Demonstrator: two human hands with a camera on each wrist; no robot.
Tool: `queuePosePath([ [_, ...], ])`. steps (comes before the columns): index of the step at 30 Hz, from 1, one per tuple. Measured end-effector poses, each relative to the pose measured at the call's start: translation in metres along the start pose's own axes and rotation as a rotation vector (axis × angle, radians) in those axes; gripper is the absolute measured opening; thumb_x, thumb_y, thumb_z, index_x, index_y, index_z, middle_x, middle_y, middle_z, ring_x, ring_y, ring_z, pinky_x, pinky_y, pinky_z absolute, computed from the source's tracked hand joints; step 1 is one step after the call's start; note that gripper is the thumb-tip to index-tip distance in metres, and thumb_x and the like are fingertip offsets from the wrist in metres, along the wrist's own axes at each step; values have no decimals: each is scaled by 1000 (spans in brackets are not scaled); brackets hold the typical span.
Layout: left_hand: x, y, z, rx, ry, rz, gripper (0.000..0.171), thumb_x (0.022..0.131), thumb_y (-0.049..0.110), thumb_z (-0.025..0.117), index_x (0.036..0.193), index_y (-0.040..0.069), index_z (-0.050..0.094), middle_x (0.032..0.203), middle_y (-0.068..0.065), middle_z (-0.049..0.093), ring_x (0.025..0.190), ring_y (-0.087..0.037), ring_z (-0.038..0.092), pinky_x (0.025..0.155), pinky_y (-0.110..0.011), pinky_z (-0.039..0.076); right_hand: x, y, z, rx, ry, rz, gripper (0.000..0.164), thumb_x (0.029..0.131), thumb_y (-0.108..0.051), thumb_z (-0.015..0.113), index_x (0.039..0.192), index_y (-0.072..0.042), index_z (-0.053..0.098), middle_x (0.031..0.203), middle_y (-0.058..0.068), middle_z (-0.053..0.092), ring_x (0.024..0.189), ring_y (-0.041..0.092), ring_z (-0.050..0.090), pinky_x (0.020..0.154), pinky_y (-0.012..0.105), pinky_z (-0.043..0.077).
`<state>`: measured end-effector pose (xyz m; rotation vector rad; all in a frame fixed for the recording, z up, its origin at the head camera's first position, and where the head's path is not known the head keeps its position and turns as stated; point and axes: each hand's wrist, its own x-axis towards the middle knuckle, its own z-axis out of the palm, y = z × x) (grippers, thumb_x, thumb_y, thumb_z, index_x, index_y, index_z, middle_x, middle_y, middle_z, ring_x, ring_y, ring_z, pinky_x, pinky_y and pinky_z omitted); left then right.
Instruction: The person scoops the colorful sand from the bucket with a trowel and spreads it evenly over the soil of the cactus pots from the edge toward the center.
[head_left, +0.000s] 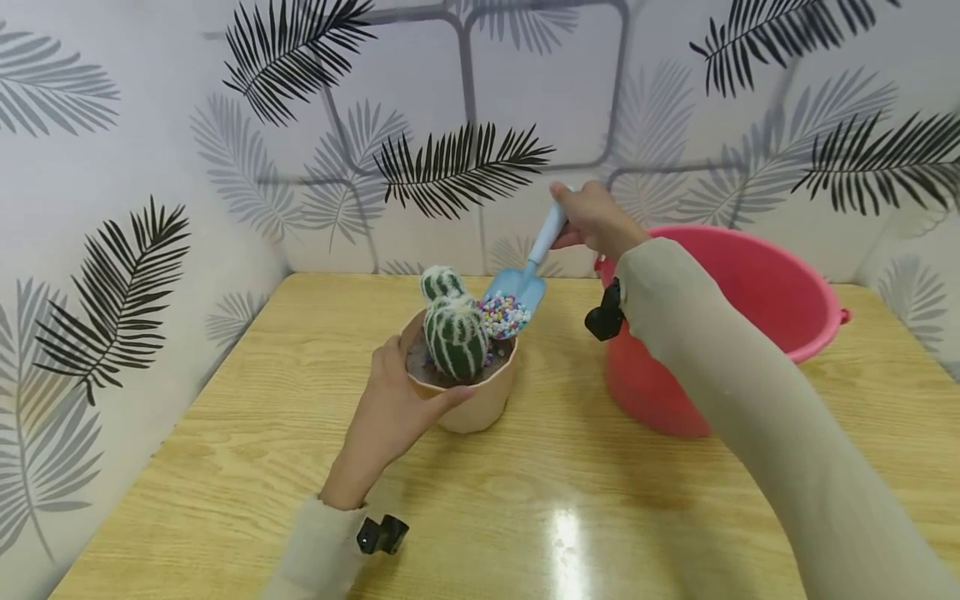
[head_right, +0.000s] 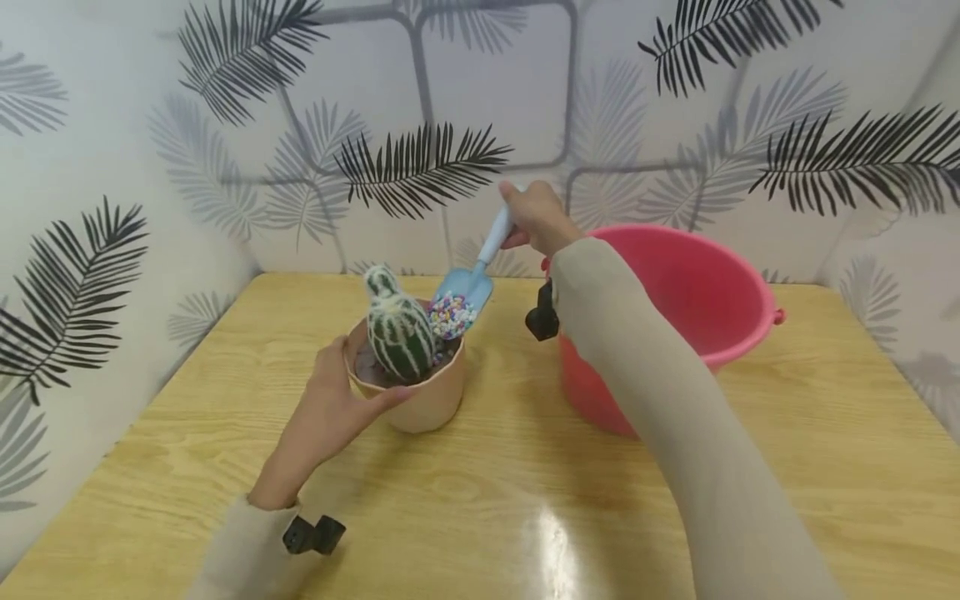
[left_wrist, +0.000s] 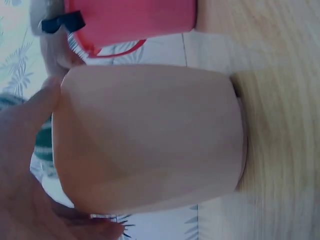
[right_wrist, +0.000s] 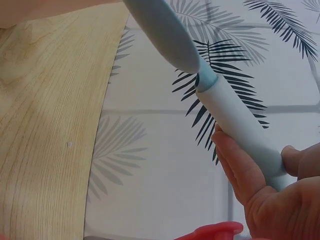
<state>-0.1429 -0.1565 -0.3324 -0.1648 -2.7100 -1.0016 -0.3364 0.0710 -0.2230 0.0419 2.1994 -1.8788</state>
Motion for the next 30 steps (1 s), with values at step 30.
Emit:
queuePosePath([
  [30,6,-4,-4,27,-60,29,96,68,59,66,143,27,16,130,-21,34,119,-35,37,88,-52,41,-16,-18,2,-52,4,-119,36,92,-34,44,108,-3,36,89,10,47,56,15,63,63,33,54],
])
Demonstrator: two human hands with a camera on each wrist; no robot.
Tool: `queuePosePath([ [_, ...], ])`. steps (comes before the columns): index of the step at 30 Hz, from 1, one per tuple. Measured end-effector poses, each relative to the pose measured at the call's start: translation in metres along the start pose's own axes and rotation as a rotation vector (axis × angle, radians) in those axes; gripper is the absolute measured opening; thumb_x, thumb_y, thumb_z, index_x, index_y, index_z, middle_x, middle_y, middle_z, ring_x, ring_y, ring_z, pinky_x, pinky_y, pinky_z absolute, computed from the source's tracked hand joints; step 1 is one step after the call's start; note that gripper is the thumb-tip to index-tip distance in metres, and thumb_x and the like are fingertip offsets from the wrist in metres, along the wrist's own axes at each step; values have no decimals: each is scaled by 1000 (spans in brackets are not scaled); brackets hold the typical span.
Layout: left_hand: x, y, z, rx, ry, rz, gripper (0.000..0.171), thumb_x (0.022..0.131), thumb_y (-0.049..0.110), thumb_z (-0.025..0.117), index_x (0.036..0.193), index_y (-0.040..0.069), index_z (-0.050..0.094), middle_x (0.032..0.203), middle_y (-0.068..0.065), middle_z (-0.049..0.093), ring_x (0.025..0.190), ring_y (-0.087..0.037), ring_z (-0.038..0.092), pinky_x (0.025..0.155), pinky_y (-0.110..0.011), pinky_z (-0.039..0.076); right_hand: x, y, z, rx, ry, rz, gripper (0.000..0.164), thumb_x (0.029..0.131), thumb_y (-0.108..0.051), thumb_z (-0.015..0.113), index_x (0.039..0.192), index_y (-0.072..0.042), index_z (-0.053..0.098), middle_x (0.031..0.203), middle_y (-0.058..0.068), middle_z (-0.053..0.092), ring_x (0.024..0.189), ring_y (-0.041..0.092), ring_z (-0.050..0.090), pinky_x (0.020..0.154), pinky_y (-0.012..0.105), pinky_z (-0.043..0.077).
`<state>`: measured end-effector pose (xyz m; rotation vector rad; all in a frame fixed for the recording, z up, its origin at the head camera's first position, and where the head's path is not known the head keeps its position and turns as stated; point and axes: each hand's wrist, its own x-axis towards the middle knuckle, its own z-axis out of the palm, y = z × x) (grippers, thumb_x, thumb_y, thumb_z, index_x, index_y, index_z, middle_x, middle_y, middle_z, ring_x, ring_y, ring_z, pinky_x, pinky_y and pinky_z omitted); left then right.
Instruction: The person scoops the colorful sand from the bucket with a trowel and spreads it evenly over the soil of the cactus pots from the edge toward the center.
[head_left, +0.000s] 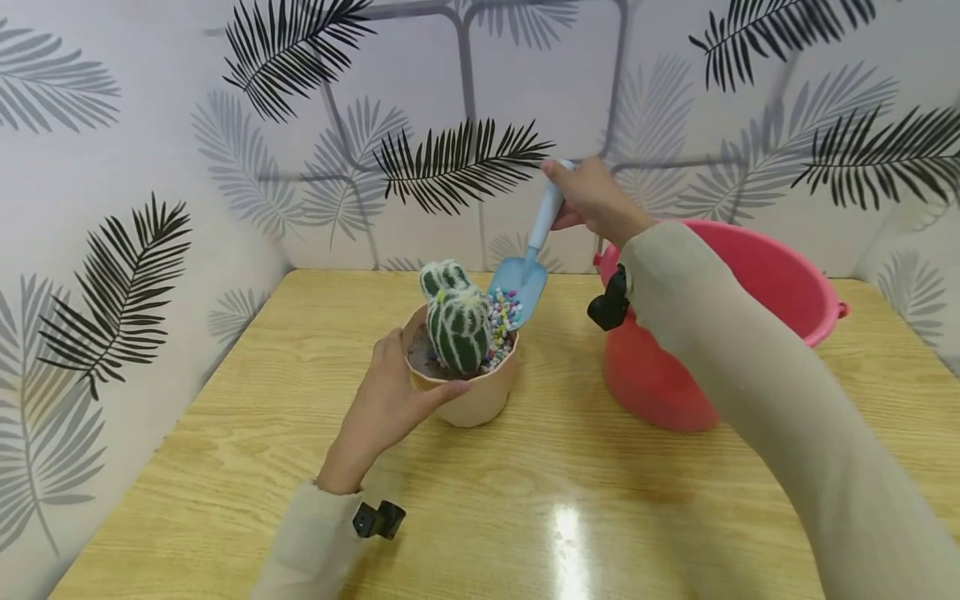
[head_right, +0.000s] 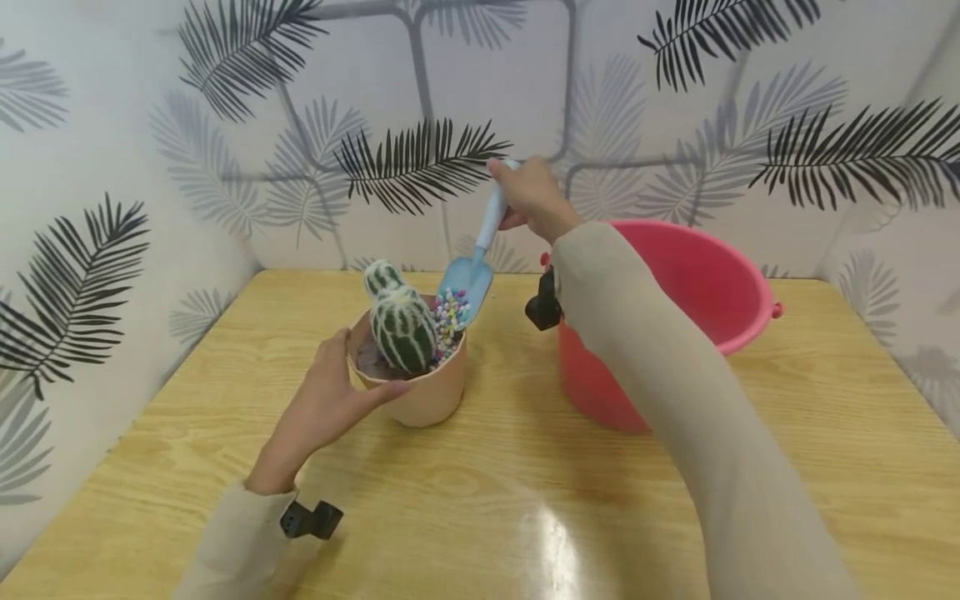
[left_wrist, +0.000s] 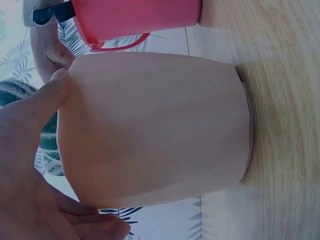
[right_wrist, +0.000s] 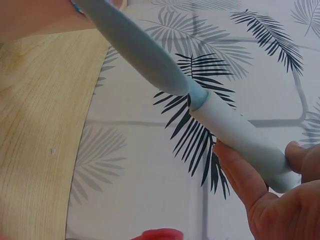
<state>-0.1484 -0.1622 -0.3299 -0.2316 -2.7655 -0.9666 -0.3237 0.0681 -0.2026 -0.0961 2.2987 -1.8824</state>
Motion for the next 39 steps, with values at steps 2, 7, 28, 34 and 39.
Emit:
queuePosePath([
  [2,0,0,-3,-6,-21,-15,99,67,61,65,143,19,17,132,-21,32,120,-35,36,89,-51,40,-1,-3,-1,-8,1,-1,42,92,-34,44,117,-2,32,93,10,44,57,15,63,63,33,53],
  [7,0,-2,-10,-23,-81,-68,109,66,66,62,140,0,17,138,-23,25,122,-36,36,93,-50,38,-3,-10,-1,-23,12,-4,53,92,-34,44,128,0,25,99,10,44,59,16,64,65,33,53],
  [28,0,0,-8,-24,-80,-70,107,69,61,63,139,-4,15,138,-25,24,123,-38,33,94,-51,37,-4,-2,18,-85,12,-23,38,88,-35,52,103,-3,40,87,8,44,54,16,61,65,37,53],
  [34,-1,0,-9,-19,-80,-88,107,69,62,62,140,-2,14,139,-24,23,123,-37,35,94,-51,37,-9,1,24,-218,80,-87,35,87,-37,55,96,-5,45,84,7,45,55,14,62,60,31,54],
  [39,-2,-1,-7,-38,-77,-86,107,69,62,63,140,-2,16,138,-24,25,124,-37,33,95,-50,36,-11,1,25,-272,114,-99,31,88,-36,53,89,-7,43,83,7,46,59,17,64,58,29,54],
])
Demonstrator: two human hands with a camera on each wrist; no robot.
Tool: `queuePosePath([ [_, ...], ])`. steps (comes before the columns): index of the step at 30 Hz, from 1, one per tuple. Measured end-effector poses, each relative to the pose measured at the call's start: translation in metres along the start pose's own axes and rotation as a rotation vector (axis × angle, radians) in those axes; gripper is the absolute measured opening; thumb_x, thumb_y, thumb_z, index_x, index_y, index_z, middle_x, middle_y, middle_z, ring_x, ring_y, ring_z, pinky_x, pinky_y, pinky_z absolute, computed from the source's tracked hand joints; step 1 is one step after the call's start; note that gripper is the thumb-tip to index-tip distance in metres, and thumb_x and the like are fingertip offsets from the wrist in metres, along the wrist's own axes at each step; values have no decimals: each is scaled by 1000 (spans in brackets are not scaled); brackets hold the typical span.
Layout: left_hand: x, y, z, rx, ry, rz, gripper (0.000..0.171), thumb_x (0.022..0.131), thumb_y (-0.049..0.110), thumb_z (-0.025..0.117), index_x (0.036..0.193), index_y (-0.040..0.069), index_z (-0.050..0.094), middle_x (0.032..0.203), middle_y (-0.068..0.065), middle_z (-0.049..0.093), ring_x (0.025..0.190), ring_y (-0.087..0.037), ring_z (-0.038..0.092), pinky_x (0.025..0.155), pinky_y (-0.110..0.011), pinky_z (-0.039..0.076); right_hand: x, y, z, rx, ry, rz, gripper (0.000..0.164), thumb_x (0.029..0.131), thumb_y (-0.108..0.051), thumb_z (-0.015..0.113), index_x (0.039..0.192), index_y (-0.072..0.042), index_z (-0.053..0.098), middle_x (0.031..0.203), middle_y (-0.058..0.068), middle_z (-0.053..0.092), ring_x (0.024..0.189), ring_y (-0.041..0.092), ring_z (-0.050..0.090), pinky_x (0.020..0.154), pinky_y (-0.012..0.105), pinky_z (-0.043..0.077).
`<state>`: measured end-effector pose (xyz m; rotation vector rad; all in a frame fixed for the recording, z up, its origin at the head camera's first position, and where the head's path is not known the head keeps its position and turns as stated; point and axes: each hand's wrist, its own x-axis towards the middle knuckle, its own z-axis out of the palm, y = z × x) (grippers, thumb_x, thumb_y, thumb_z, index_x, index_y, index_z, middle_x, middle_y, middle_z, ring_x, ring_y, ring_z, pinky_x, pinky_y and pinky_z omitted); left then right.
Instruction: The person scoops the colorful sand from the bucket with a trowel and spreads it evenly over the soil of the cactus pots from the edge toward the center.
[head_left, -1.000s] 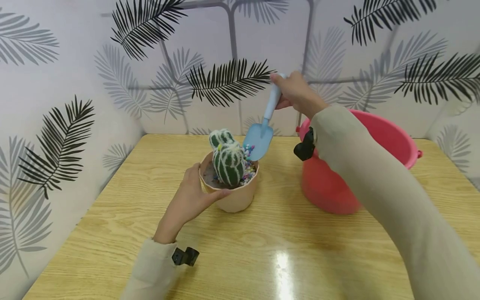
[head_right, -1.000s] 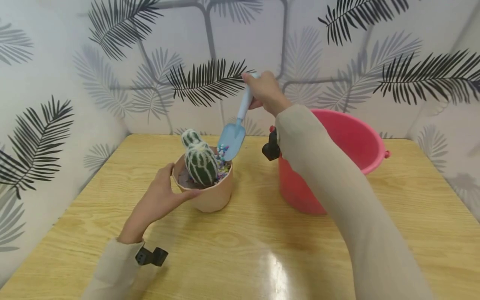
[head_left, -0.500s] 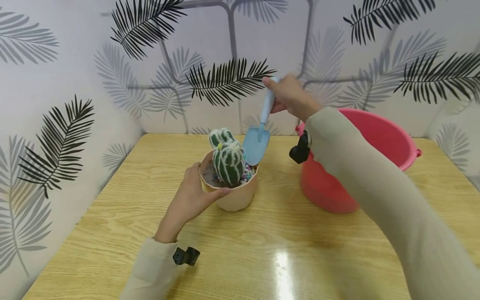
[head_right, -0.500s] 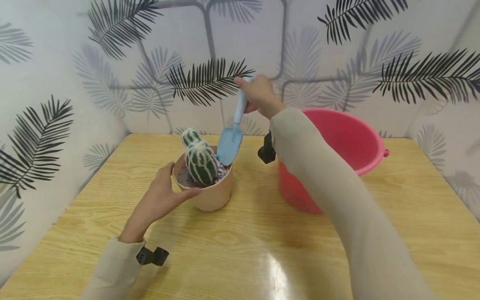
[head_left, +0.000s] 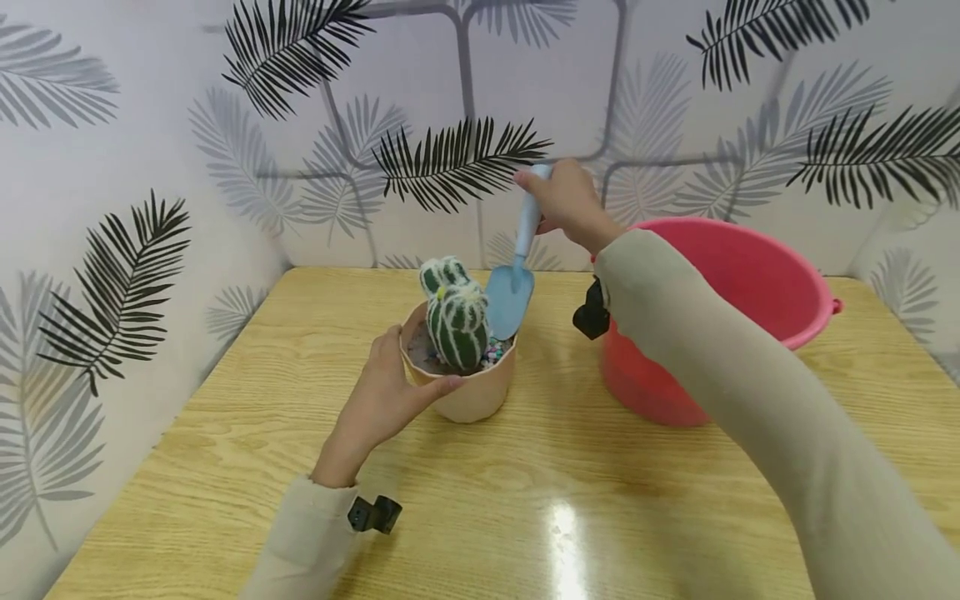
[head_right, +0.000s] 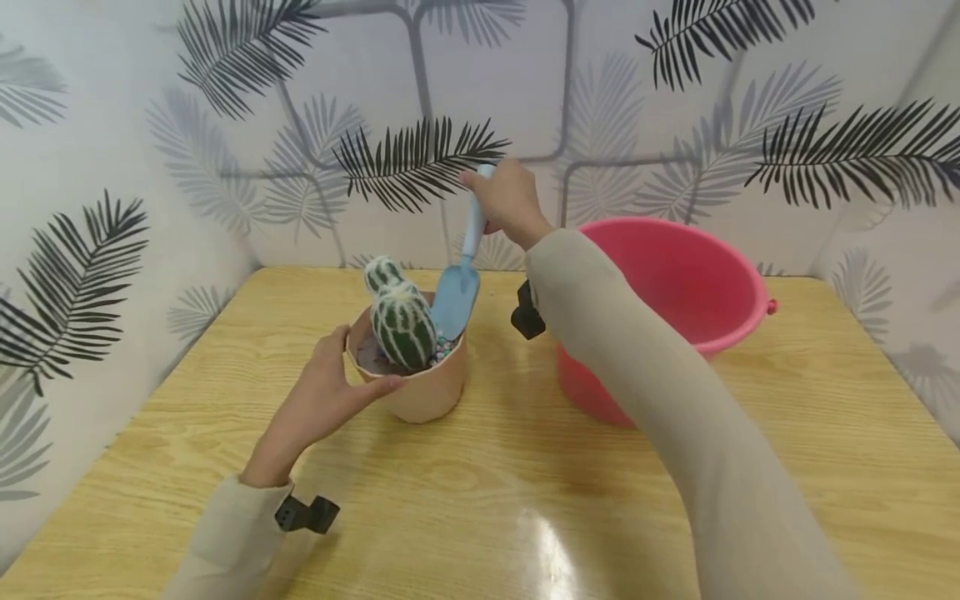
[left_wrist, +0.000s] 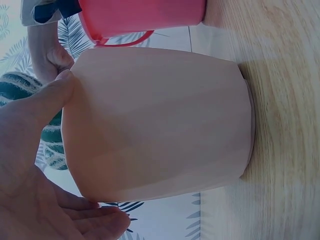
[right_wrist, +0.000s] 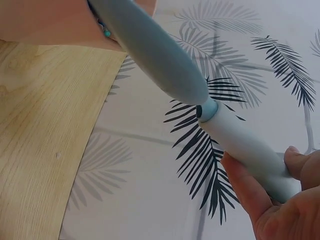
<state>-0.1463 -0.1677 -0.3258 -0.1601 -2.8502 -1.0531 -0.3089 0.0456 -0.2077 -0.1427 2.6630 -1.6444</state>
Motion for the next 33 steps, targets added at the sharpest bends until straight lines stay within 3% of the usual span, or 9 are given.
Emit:
queuePosePath([
  [3,-1,0,2,-15,-3,13,106,70,60,63,140,-3,15,138,-25,24,125,-37,31,96,-51,35,1,2,-2,28,-4,19,29,89,-35,52,90,-7,42,85,6,44,65,20,65,59,29,54],
  [6,-3,-1,4,-26,-2,42,98,73,55,64,143,8,14,139,-24,24,125,-38,31,95,-53,35,3,4,-7,71,-9,37,29,91,-34,49,95,-6,42,88,5,41,68,21,64,61,29,54],
  [8,-5,0,5,-26,4,53,96,74,52,64,143,10,14,139,-24,24,125,-38,31,94,-54,35,4,5,-12,96,-10,42,31,92,-34,46,100,-4,41,89,6,42,65,19,63,62,29,54],
  [10,-7,0,5,-25,15,52,95,75,52,63,143,9,13,139,-24,24,125,-39,32,95,-53,35,4,5,-17,106,-12,45,34,93,-33,43,106,-2,40,90,7,43,59,15,62,62,30,54],
  [13,-13,1,6,-21,37,28,98,76,55,60,141,-1,13,138,-25,25,124,-38,33,96,-51,34,5,3,-25,119,-18,47,38,94,-32,39,114,0,37,92,11,47,55,13,62,63,30,54],
  [20,-26,8,7,-37,98,50,82,81,48,58,139,2,24,128,-20,34,118,-33,40,92,-47,39,5,0,-41,110,-24,71,40,96,-33,34,117,1,35,95,12,48,70,16,64,68,31,53],
  [28,-40,22,9,-33,86,-2,77,83,48,57,135,-2,29,124,-18,36,113,-30,44,87,-43,43,2,-4,-62,89,-10,88,46,95,-35,33,122,2,34,95,11,48,61,11,63,69,30,53],
  [33,-50,37,12,6,64,24,68,83,42,59,129,-3,36,118,-16,40,107,-28,49,82,-38,46,0,-6,-77,96,-12,99,51,96,-36,30,129,3,31,97,9,47,58,8,62,71,31,52],
])
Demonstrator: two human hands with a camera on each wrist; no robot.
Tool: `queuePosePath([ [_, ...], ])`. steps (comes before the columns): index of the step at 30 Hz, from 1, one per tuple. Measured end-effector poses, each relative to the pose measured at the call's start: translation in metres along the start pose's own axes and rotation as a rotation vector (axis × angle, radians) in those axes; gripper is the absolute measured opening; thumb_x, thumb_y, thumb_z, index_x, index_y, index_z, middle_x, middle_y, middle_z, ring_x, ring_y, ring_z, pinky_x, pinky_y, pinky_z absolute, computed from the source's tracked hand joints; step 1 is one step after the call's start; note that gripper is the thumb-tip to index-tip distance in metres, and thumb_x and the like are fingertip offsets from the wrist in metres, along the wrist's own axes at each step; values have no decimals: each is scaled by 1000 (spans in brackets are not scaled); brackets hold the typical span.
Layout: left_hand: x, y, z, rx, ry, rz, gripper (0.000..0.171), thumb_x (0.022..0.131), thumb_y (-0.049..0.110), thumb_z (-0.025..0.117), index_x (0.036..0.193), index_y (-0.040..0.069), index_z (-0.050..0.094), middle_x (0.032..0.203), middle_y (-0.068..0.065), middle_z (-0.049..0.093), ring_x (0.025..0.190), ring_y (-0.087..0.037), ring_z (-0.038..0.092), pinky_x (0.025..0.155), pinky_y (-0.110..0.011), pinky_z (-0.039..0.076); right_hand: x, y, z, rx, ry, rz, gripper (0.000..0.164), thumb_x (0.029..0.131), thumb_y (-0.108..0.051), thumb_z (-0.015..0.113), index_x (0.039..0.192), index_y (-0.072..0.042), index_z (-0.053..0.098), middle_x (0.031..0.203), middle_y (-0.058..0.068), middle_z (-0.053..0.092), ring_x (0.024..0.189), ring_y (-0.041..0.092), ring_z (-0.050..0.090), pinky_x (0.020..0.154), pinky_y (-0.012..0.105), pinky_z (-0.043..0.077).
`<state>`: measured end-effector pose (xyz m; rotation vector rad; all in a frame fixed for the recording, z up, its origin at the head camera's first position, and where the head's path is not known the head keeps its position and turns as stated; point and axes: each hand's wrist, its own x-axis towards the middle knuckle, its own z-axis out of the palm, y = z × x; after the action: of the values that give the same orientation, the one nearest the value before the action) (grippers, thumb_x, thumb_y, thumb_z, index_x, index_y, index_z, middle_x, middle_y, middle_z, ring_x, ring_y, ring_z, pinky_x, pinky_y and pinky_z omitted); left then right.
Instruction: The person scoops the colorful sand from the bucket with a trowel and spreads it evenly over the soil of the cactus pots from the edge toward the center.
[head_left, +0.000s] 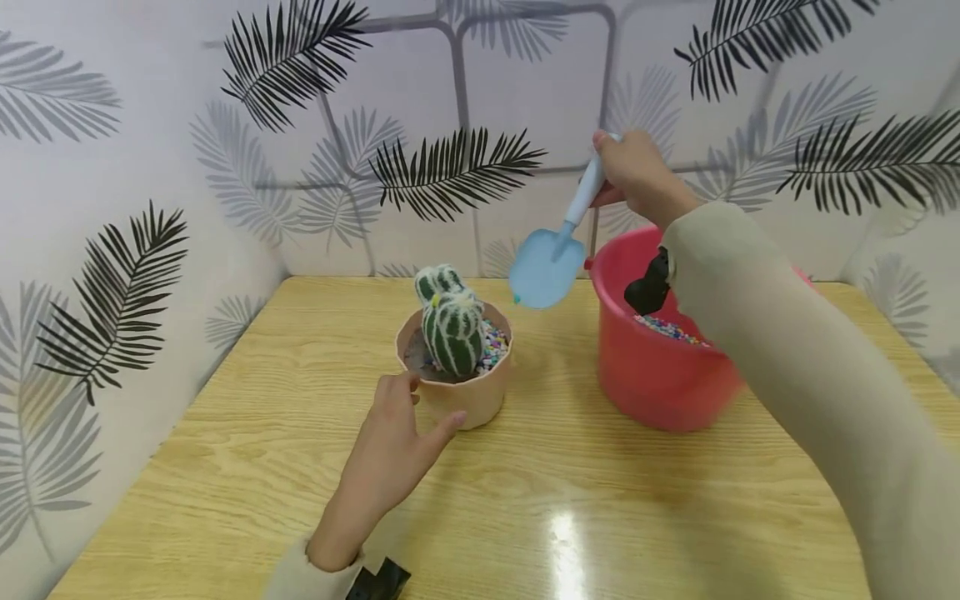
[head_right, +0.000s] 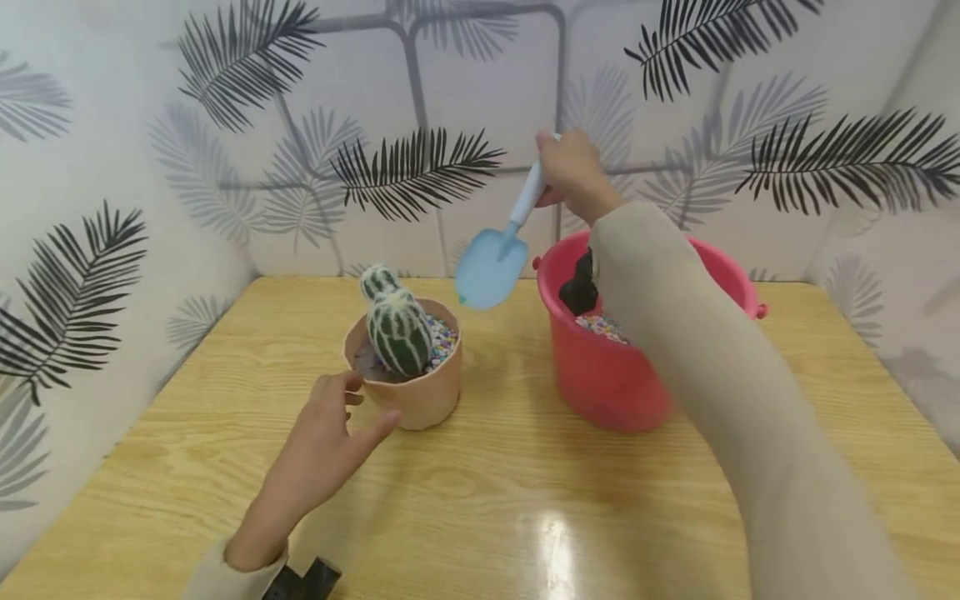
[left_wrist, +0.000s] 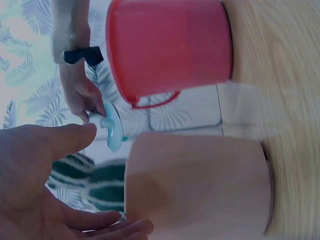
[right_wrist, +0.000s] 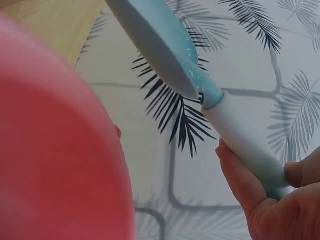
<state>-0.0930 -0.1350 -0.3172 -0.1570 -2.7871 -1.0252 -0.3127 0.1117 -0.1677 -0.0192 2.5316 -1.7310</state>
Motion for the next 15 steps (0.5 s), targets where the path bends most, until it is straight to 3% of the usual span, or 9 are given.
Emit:
queuePosePath([
  [7,-6,24,14,-7,-56,95,60,83,38,61,125,0,39,117,-13,47,105,-26,51,83,-38,45,0,-2,-14,124,12,45,49,96,-33,32,131,1,25,101,9,43,53,10,61,66,32,53],
  [15,8,45,37,-47,-97,211,64,84,39,59,130,0,36,108,-8,44,95,-20,47,83,-34,42,-2,-1,-30,110,49,67,51,95,-35,32,133,-3,22,110,12,43,53,10,61,65,32,53],
])
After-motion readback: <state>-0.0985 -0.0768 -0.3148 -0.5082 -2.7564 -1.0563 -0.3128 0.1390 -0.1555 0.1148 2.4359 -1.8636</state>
